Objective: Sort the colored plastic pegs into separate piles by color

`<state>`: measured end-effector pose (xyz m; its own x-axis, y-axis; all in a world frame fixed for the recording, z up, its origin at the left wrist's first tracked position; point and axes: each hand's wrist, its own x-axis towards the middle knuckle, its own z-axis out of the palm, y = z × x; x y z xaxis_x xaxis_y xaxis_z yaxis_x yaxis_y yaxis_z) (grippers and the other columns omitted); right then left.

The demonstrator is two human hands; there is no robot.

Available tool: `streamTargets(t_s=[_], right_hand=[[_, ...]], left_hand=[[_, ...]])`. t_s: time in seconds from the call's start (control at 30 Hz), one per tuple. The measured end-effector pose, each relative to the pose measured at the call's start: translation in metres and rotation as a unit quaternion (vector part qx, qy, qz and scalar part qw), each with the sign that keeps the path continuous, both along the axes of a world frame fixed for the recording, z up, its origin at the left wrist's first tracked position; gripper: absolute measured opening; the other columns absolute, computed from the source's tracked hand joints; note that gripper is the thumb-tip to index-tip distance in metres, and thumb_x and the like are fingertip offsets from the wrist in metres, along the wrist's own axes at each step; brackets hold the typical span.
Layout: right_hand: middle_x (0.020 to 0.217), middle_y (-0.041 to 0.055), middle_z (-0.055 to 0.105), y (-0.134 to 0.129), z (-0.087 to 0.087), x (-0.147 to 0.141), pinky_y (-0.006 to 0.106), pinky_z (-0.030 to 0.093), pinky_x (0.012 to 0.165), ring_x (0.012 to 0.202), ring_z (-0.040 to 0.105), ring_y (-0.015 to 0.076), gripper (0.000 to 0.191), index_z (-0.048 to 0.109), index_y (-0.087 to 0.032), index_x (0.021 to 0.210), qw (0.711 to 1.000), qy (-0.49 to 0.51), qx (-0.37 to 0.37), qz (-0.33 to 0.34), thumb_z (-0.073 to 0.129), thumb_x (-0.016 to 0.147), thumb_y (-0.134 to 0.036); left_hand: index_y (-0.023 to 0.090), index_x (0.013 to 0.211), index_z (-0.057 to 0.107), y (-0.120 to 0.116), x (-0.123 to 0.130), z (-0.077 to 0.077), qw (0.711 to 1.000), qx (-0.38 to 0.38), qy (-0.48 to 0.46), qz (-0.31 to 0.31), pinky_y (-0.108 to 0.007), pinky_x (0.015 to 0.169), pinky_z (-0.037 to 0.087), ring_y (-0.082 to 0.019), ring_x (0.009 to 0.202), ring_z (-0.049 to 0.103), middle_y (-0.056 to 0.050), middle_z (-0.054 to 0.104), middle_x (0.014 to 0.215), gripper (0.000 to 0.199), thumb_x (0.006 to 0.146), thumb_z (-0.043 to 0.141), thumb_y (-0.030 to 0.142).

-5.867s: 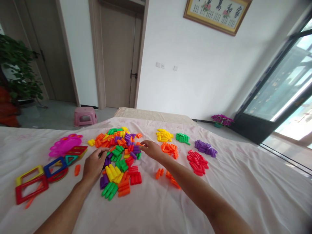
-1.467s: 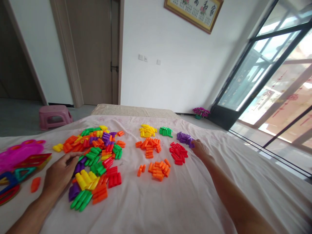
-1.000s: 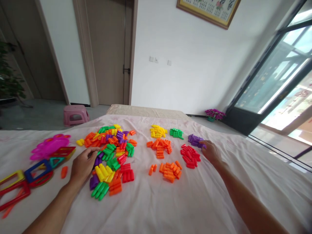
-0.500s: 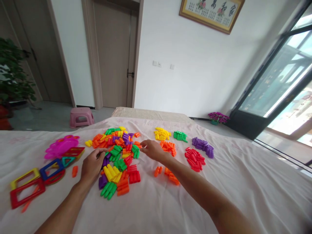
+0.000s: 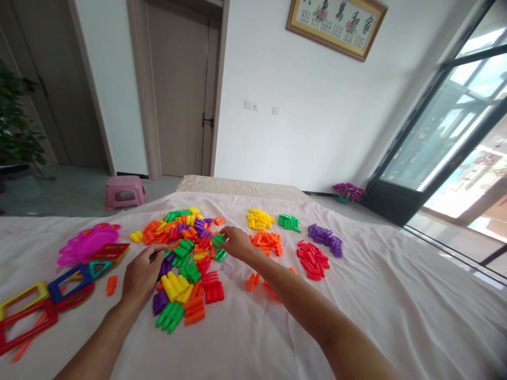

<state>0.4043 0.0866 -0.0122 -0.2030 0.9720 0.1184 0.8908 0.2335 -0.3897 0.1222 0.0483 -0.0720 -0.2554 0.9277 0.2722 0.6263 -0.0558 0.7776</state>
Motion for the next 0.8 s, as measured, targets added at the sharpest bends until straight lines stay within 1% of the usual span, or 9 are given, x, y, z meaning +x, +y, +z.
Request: streamTargets(t_s=[0.07, 0.13, 0.23, 0.3, 0.37, 0.43, 0.53, 0.67, 0.8], right_hand=[[0.112, 0.0026, 0.073, 0.003, 0.004, 0.022, 0.026, 0.048, 0.079, 0.096, 0.068, 0.0190, 0.043, 0.066, -0.024, 0.121, 0.998, 0.050, 0.028, -0.007, 0.072, 0.079, -0.028], [0.107, 0.0022, 0.074, 0.008, 0.008, 0.054, 0.026, 0.049, 0.080, 0.094, 0.068, 0.0182, 0.036, 0.069, -0.023, 0.116, 0.993, 0.086, 0.063, -0.039, 0.070, 0.080, -0.025], [0.105, 0.0013, 0.075, 0.019, 0.010, 0.116, 0.025, 0.049, 0.079, 0.095, 0.068, 0.0175, 0.032, 0.070, -0.022, 0.111, 0.978, 0.094, 0.103, -0.157, 0.066, 0.080, -0.022], [0.102, 0.0004, 0.075, 0.022, 0.009, 0.159, 0.022, 0.048, 0.076, 0.092, 0.069, 0.0161, 0.031, 0.071, -0.021, 0.110, 0.962, 0.060, 0.087, -0.250, 0.065, 0.080, -0.024], [0.095, 0.0036, 0.076, 0.021, 0.006, 0.195, 0.024, 0.048, 0.073, 0.089, 0.070, 0.0190, 0.026, 0.073, -0.017, 0.104, 0.951, 0.038, 0.074, -0.297, 0.064, 0.081, -0.026], [0.091, 0.0079, 0.075, 0.018, 0.002, 0.221, 0.028, 0.048, 0.072, 0.090, 0.070, 0.0235, 0.026, 0.074, -0.014, 0.099, 0.943, 0.024, 0.066, -0.325, 0.063, 0.081, -0.030], [0.099, 0.0119, 0.075, 0.015, -0.004, 0.244, 0.030, 0.049, 0.072, 0.097, 0.070, 0.0281, 0.034, 0.074, -0.016, 0.105, 0.927, -0.007, 0.055, -0.371, 0.064, 0.080, -0.037], [0.110, 0.0134, 0.074, 0.022, -0.010, 0.255, 0.032, 0.051, 0.074, 0.103, 0.070, 0.0287, 0.042, 0.071, -0.022, 0.117, 0.909, -0.063, 0.010, -0.412, 0.064, 0.081, -0.043], [0.104, 0.0123, 0.076, 0.027, -0.014, 0.259, 0.034, 0.052, 0.076, 0.099, 0.071, 0.0282, 0.033, 0.076, -0.024, 0.103, 0.913, -0.073, -0.012, -0.402, 0.066, 0.079, -0.044]], left_hand=[[0.028, 0.102, 0.073, 0.000, 0.000, 0.000, 1.000, 0.001, 0.004, -0.002, -0.029, 0.076, 0.049, -0.023, 0.092, 0.069, -0.002, 0.076, 0.104, 0.031, 0.085, 0.052, 0.044], [0.028, 0.102, 0.072, 0.000, 0.000, 0.000, 1.000, -0.001, 0.005, -0.003, -0.029, 0.078, 0.048, -0.023, 0.095, 0.068, -0.002, 0.076, 0.105, 0.030, 0.086, 0.051, 0.044], [0.028, 0.102, 0.072, 0.001, 0.000, -0.001, 1.000, -0.006, -0.002, -0.002, -0.030, 0.081, 0.048, -0.023, 0.098, 0.068, -0.001, 0.076, 0.106, 0.030, 0.086, 0.051, 0.044], [0.027, 0.102, 0.072, 0.002, 0.000, -0.002, 1.000, -0.005, -0.010, -0.005, -0.030, 0.082, 0.048, -0.023, 0.099, 0.068, -0.001, 0.075, 0.106, 0.030, 0.086, 0.052, 0.044], [0.027, 0.102, 0.071, 0.002, -0.001, -0.003, 1.000, -0.004, -0.013, -0.007, -0.029, 0.083, 0.048, -0.023, 0.099, 0.067, -0.001, 0.075, 0.107, 0.030, 0.086, 0.052, 0.044], [0.027, 0.102, 0.071, 0.003, -0.001, -0.004, 1.000, -0.008, -0.012, -0.006, -0.029, 0.082, 0.048, -0.023, 0.099, 0.067, -0.001, 0.075, 0.107, 0.030, 0.086, 0.052, 0.044], [0.027, 0.103, 0.071, 0.003, -0.001, -0.005, 1.000, -0.012, -0.007, -0.003, -0.029, 0.080, 0.048, -0.023, 0.097, 0.068, -0.002, 0.075, 0.107, 0.031, 0.086, 0.052, 0.044], [0.027, 0.101, 0.072, 0.003, -0.001, -0.003, 1.000, -0.002, -0.002, -0.006, -0.029, 0.082, 0.049, -0.024, 0.099, 0.068, -0.002, 0.076, 0.108, 0.031, 0.086, 0.052, 0.045], [0.028, 0.101, 0.072, 0.001, 0.000, -0.002, 1.000, -0.005, -0.002, -0.004, -0.029, 0.080, 0.050, -0.023, 0.098, 0.069, -0.001, 0.076, 0.108, 0.031, 0.085, 0.052, 0.046]])
